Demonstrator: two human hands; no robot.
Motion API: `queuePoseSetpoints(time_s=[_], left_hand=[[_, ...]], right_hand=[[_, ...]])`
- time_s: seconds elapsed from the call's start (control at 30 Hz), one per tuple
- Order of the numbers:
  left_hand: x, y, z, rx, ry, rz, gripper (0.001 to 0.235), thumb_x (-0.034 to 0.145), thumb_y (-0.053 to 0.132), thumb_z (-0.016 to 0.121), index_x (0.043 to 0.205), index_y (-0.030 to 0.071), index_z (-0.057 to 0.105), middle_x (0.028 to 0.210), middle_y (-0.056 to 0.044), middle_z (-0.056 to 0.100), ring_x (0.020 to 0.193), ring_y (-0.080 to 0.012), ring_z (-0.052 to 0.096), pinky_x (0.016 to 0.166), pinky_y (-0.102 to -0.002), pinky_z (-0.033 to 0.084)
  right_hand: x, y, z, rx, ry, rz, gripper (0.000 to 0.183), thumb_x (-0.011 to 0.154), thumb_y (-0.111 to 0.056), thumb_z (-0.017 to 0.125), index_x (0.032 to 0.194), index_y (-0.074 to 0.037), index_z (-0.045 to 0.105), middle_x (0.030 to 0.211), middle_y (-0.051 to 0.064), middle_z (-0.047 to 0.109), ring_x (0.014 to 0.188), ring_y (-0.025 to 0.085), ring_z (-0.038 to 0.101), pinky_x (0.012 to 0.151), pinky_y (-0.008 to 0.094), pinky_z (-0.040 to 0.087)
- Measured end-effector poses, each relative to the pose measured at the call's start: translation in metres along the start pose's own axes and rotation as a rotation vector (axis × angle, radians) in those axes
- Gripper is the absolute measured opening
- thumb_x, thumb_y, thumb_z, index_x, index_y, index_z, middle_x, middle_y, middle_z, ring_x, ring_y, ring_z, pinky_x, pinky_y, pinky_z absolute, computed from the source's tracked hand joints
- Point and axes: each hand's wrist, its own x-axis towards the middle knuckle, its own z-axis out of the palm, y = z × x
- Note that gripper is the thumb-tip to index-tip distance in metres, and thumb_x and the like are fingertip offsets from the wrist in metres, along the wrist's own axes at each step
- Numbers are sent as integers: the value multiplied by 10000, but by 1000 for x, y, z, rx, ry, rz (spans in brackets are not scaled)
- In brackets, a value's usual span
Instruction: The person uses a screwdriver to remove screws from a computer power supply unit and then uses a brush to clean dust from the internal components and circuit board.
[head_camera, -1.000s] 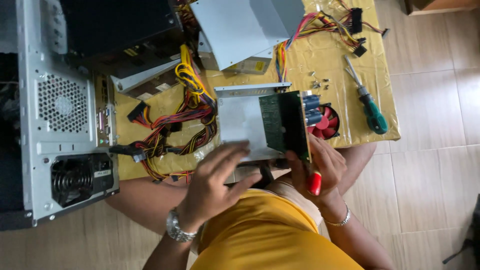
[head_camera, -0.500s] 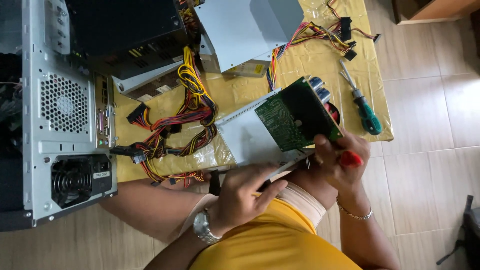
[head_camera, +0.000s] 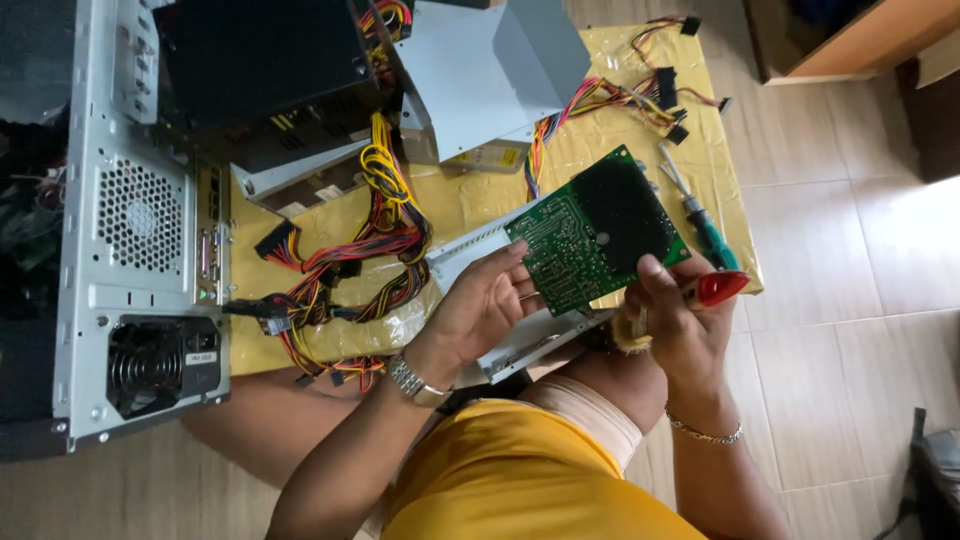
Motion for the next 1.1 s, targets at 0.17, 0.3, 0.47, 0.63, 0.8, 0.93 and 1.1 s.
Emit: queuePoseSetpoints(time_s=[0.17,0.3,0.47,0.63,0.8,0.93,1.1], left_hand=[[49,-13,-44,-45,23,-50,813,980,342,724,1535,-86,313,894,-98,512,1016,-176,643,1123,-472,429],[14,12,55,-213,-74,-46,810,980,239,756,1539,-108,283,1156,-298,674,1121,-360,690,1036,-589,481],[12,13,65,-165,-60,5,300,996,225,725,1138,-39,706,1079,-248,748,1002,-329,743,973,-502,577],[17,7,47,-81,-66,-10,244,910,139,769,1115,24,704,1084,-140,754,1022,-231,723,975,-392,572],[15,0,47,56,122,-98,447,826,-42,738,1214,134,600,1050,-11,707,985,-111,628,703,-182,476],[23,-12,38,-50,-91,32,562,853,-41,718,1371,64,528,1304,-157,663,1232,-298,617,1060,-433,521],[16,-9,51,-54,-106,127,444,873,-56,733,1265,49,552,1085,-144,697,1050,-281,695,967,-490,586]], right_hand=[[4,8,-9,3,-47,18,89,991,-34,660,926,25,678,630,74,556,556,128,572,511,279,537],[2,-13,-4,-106,-93,-54,81,958,-21,676,915,41,704,640,126,601,518,181,638,497,304,552],[-4,-62,7,-365,73,139,234,1025,-165,606,1193,-11,659,832,118,627,610,80,531,505,212,471],[-20,-94,-30,-703,-5,-289,1011,1027,-747,202,1215,146,639,1119,314,658,954,369,657,809,401,559],[-17,-91,-10,-686,81,-276,510,1090,-378,482,1171,93,661,1073,211,712,908,270,735,868,320,628],[6,-91,18,-903,-254,-478,206,927,-64,728,1093,54,698,1098,206,727,996,307,727,920,385,609],[14,-81,14,-826,-180,-434,228,824,-18,836,1035,24,761,1020,193,732,940,368,746,876,452,586]])
